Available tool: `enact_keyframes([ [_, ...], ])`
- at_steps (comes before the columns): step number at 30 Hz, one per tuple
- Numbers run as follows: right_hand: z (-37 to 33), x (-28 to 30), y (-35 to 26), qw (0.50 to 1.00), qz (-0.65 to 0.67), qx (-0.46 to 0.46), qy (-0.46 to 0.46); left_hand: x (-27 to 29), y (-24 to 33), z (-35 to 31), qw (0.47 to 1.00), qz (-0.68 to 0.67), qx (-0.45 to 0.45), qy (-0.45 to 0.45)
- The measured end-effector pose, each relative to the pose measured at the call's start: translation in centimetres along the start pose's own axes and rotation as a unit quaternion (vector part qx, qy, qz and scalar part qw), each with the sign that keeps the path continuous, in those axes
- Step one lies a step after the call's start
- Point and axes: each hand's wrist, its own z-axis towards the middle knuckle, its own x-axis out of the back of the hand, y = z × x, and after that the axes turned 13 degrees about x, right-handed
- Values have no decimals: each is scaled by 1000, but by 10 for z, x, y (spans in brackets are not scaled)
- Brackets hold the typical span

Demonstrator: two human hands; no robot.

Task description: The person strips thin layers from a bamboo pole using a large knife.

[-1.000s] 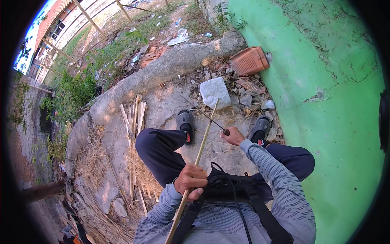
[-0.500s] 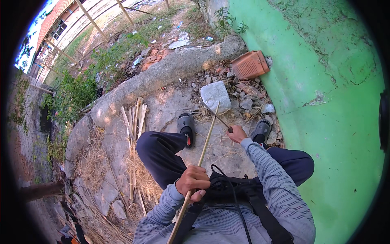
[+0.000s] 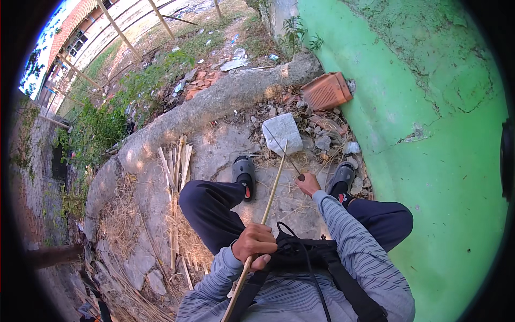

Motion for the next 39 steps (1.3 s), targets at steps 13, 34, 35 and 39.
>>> enact_keyframes([
  [13, 12, 6, 29, 998, -57, -32, -8, 1, 5, -2, 994, -6, 23, 108],
  [34, -136, -1, -41, 926, 336, -132, 114, 120, -11, 156, 830, -267, -12, 489],
  [35, -138, -3, -40, 937, 305, -129, 115, 121, -32, 161, 830, -272, 20, 486],
  [39, -128, -6, -22, 962, 209, -111, 135, 125, -47, 175, 854, -281, 35, 436],
])
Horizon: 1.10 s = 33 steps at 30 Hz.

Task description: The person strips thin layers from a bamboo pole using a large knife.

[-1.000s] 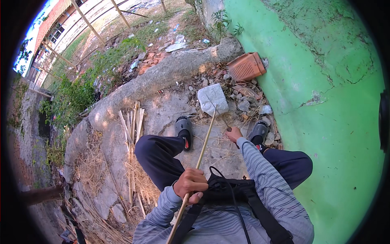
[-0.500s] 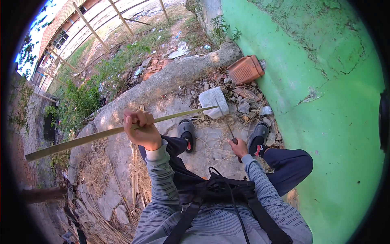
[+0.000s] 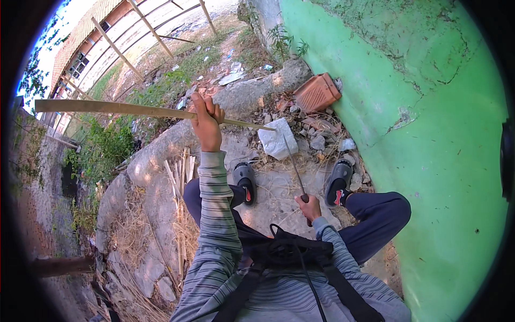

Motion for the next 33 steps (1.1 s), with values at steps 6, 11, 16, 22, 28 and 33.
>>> enact_keyframes([
  [6, 0, -5, 5, 998, -34, 43, -4, -30, 47, -27, 999, 25, -36, 25],
  [11, 5, -13, 14, 997, 5, 70, 18, -28, 9, -5, 998, -1, -14, 60],
  [16, 6, -14, 17, 999, 5, 50, 14, 10, -1, 17, 999, 10, 11, 49],
  [22, 8, -4, -4, 996, -33, 61, 53, -21, 25, -21, 999, 10, -18, 48],
  [28, 3, 0, -18, 996, -4, 62, 67, -33, 16, -41, 998, -16, -3, 56],
  [33, 3, -6, -3, 997, -24, 54, 51, -11, 12, -26, 998, 2, 17, 56],
])
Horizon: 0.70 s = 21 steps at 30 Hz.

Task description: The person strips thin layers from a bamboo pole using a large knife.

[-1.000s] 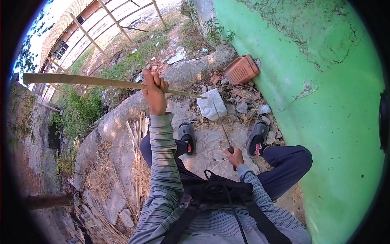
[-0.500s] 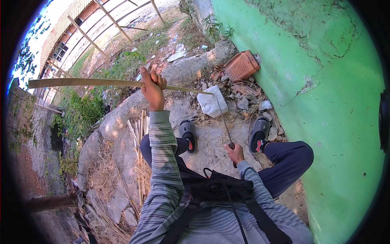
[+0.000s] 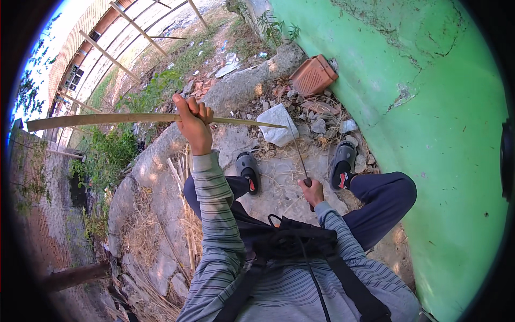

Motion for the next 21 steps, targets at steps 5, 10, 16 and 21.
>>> enact_keyframes([
  [5, 11, -8, 16, 1000, 13, 22, 11, 8, -9, 13, 999, -20, -5, -42],
  [10, 50, -4, -73, 978, 184, -7, -97, 23, 2, 14, 1000, -22, 9, -9],
  [16, 84, -20, -140, 943, 294, 31, -156, 1, -7, 9, 999, -12, -22, 27],
  [21, 82, -43, -141, 961, 231, 87, -128, 0, -9, 2, 999, -9, -30, 15],
])
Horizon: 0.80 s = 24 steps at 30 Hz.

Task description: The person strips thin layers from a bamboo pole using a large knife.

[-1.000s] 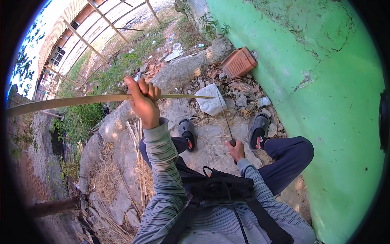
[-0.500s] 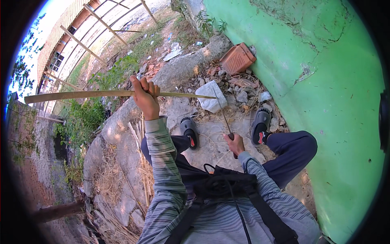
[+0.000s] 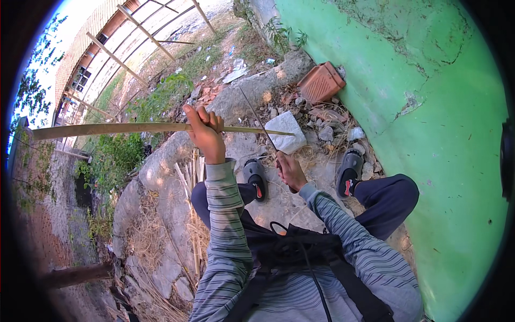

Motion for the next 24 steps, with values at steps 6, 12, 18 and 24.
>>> enact_keyframes([
  [6, -1, 19, 42, 998, -57, -10, 26, 8, -1, -1, 999, 3, 3, 40],
  [12, -2, 6, 8, 994, -107, -8, -7, 15, 1, -3, 1000, 10, -17, 14],
  [18, 3, -23, -47, 986, -110, 120, -43, 10, -3, -10, 997, 12, -38, 68],
  [24, 8, 11, -2, 987, -159, 11, -10, 13, -3, -17, 1000, 10, -6, 14],
])
